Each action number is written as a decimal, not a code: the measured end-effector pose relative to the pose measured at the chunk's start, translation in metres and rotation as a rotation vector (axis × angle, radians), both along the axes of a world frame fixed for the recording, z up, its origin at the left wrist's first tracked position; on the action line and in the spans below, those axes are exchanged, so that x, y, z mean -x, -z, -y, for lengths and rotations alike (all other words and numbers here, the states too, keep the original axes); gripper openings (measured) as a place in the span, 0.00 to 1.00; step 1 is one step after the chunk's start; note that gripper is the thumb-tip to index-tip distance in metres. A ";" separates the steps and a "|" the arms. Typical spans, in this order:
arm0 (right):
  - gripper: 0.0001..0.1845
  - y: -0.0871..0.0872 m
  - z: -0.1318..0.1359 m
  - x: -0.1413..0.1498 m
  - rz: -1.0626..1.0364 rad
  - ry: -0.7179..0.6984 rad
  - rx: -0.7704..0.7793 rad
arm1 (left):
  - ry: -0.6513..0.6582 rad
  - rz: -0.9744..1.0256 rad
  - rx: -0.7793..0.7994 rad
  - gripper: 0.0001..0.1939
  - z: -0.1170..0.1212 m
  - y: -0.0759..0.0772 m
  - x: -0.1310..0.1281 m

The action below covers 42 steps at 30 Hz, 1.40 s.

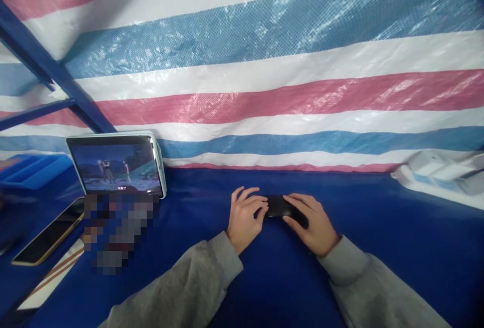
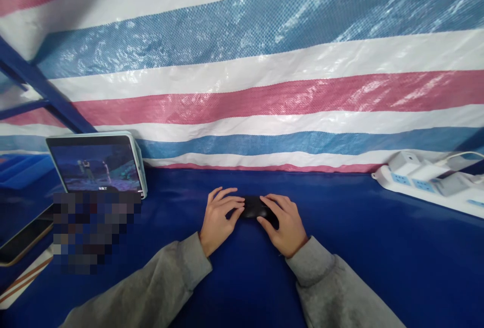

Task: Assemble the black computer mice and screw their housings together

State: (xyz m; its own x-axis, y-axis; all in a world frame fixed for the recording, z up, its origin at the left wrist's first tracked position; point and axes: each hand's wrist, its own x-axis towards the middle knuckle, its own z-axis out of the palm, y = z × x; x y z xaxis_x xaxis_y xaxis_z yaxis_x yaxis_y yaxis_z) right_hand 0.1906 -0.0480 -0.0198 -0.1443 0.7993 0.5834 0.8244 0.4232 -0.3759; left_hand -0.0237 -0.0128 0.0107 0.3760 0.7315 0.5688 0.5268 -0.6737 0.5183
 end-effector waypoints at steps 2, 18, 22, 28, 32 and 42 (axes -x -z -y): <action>0.23 0.000 0.000 0.000 -0.001 -0.001 0.002 | 0.001 -0.014 0.003 0.09 0.000 -0.001 0.000; 0.23 0.001 -0.001 0.000 0.004 0.004 0.013 | 0.007 -0.004 0.045 0.08 0.000 0.001 0.000; 0.24 0.003 -0.001 0.000 -0.006 0.006 0.019 | 0.005 -0.011 0.050 0.08 -0.001 0.002 0.000; 0.24 0.002 0.000 0.001 -0.017 0.003 0.023 | 0.021 -0.036 0.068 0.07 0.000 -0.001 0.000; 0.24 0.002 0.000 0.000 -0.013 0.011 0.034 | 0.055 -0.100 0.065 0.11 0.000 0.000 0.000; 0.24 0.002 0.000 0.001 -0.028 0.011 0.044 | 0.090 -0.188 0.075 0.19 -0.001 0.003 0.000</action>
